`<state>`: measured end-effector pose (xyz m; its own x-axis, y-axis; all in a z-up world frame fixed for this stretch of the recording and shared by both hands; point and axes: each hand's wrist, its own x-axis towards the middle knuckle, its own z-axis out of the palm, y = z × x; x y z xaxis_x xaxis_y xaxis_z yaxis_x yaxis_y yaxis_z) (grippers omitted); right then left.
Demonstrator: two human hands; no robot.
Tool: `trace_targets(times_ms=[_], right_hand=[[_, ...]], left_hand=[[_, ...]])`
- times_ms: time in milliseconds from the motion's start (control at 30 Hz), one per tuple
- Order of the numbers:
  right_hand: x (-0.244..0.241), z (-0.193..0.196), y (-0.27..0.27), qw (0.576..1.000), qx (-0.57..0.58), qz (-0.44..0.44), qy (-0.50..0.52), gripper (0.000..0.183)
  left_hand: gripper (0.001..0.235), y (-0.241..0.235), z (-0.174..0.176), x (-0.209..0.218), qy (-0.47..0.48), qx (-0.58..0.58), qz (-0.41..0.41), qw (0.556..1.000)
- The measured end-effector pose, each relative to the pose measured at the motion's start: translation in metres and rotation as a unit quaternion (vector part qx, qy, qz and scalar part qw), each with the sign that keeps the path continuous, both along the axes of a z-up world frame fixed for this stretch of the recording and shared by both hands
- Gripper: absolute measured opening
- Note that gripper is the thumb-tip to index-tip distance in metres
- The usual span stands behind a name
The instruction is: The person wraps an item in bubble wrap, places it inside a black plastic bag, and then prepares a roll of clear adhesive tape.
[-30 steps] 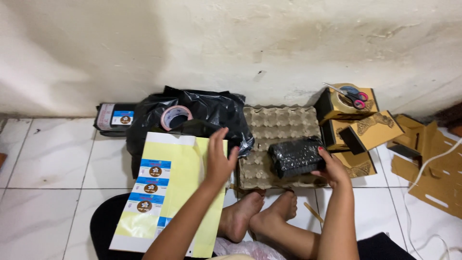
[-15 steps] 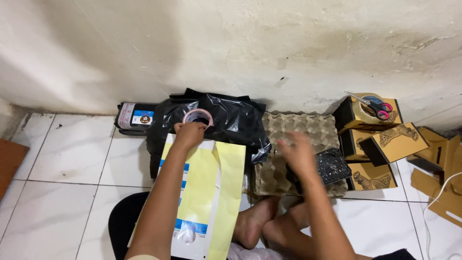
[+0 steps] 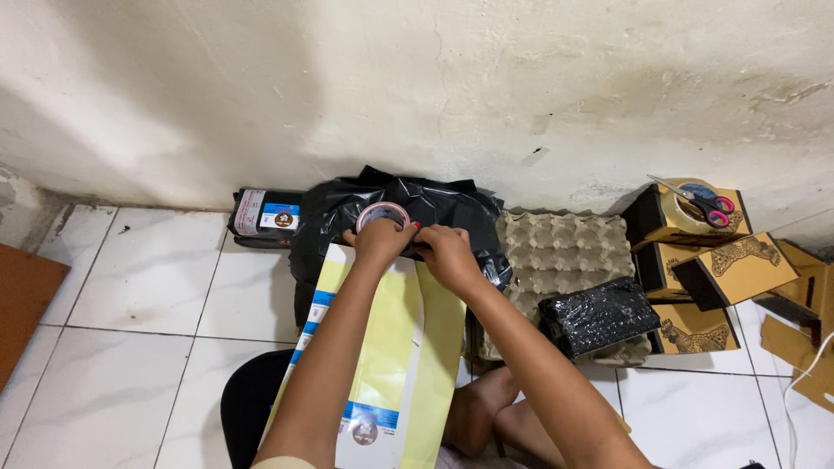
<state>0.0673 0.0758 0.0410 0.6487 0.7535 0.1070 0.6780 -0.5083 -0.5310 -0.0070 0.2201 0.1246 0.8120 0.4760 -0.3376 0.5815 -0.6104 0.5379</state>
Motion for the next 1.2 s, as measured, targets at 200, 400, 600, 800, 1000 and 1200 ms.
trace_targets(times_ms=[200, 400, 600, 800, 1000, 1200], right_hand=[[-0.003, 0.024, 0.007, 0.995, 0.012, 0.047, -0.092, 0.016], [0.023, 0.071, -0.011, 0.963, 0.263, -0.055, 0.011, 0.027], [0.042, 0.147, -0.108, 0.893, 0.405, -0.183, -0.076, 0.027], [0.028, 0.186, -0.224, 0.856, 0.435, -0.196, -0.201, 0.019], [0.003, 0.184, -0.285, 0.894, 0.371, -0.224, -0.117, 0.023], [0.019, 0.117, -0.338, 0.797, 0.506, -0.314, 0.093, 0.01]], left_hand=[[0.035, 0.031, -0.062, 0.049, -0.001, 0.062, 0.001, 0.998], [0.025, 0.072, -0.053, 0.018, -0.245, 0.032, 0.216, 0.945], [0.014, 0.05, -0.057, 0.012, -0.373, 0.245, 0.167, 0.879], [0.016, 0.034, -0.125, 0.007, -0.303, 0.376, -0.024, 0.875], [0.038, 0.007, -0.141, 0.012, -0.276, 0.343, -0.002, 0.898], [0.115, -0.116, -0.087, 0.041, -0.396, -0.13, -0.075, 0.906]])
